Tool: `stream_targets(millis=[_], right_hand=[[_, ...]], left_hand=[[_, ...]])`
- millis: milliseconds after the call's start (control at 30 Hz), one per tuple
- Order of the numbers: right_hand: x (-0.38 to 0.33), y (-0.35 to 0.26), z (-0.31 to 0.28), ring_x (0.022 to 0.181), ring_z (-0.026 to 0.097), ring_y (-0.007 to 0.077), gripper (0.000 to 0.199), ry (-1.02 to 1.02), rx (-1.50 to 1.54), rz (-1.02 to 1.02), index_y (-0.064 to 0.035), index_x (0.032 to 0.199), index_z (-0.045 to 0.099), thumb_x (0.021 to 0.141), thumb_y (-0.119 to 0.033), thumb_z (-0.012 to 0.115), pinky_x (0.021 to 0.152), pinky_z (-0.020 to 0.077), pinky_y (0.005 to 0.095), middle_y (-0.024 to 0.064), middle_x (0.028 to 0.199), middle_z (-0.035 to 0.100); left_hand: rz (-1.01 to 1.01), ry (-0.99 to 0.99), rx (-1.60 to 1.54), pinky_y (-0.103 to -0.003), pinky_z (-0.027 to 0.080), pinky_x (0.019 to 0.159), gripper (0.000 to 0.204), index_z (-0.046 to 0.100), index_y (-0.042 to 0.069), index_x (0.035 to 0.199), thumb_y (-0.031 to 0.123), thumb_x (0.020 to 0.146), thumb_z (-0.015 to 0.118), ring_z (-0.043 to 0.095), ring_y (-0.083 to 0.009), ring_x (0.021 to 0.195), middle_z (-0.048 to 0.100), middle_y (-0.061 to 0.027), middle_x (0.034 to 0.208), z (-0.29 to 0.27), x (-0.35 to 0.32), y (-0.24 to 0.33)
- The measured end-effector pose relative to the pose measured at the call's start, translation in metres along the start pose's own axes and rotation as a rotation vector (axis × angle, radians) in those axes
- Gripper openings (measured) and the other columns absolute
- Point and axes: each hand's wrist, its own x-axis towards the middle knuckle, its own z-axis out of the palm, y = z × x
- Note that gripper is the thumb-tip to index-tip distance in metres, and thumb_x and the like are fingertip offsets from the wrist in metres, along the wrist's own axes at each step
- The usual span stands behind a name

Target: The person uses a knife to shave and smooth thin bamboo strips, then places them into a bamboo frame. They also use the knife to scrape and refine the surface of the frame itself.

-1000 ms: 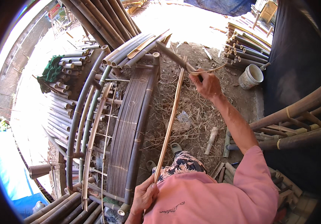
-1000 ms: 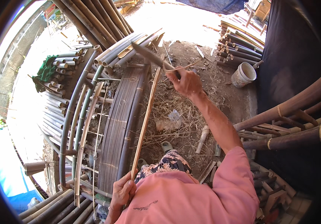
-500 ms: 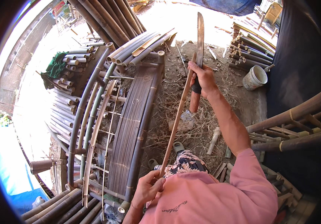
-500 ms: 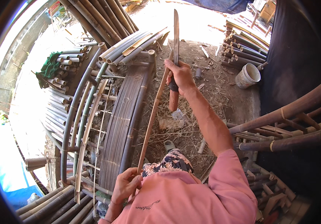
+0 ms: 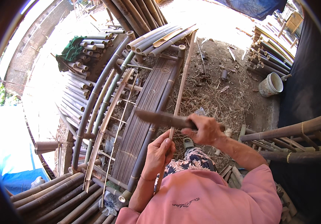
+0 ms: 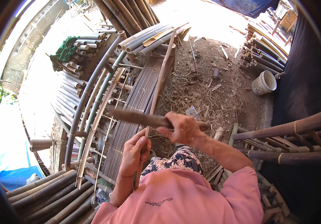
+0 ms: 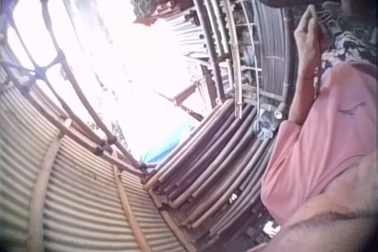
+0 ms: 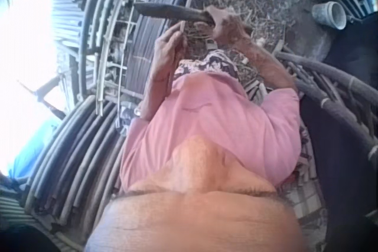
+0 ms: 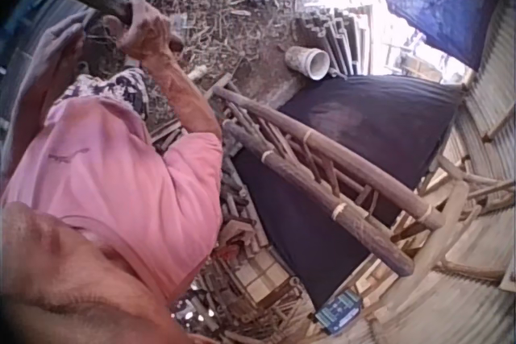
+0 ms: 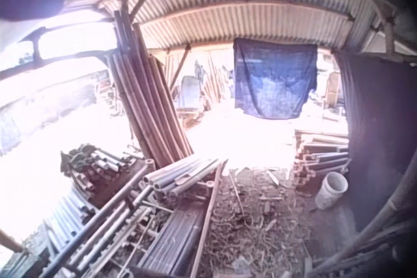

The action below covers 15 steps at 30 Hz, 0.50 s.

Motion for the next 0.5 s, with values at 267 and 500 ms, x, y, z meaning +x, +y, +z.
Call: stream_targets(millis=[267,500], right_hand=[[0.005,0.004,0.003,0.054,0.063,0.0279,0.051,-0.01,0.221,0.19,-0.0062,0.089,0.056,0.091,-0.057,0.058,0.048,0.0481,0.0394,0.0116,0.062,0.059],[0.027,0.042,-0.006,0.045,0.056,0.0153,0.048,0.118,0.133,0.144,-0.0075,0.087,0.054,0.096,-0.054,0.051,0.039,0.0465,0.0331,0.0042,0.057,0.056]], left_hand=[[0.064,0.08,0.122,-0.016,0.031,0.044,0.036,0.053,0.002,0.136,0.011,0.101,0.049,0.039,0.0003,0.052,0.05,0.0052,0.069,0.013,-0.012,0.003],[0.069,0.016,0.162,-0.016,0.032,0.047,0.037,0.052,0.001,0.136,0.009,0.1,0.049,0.039,0.0002,0.054,0.048,0.0068,0.069,0.009,-0.025,-0.006]])
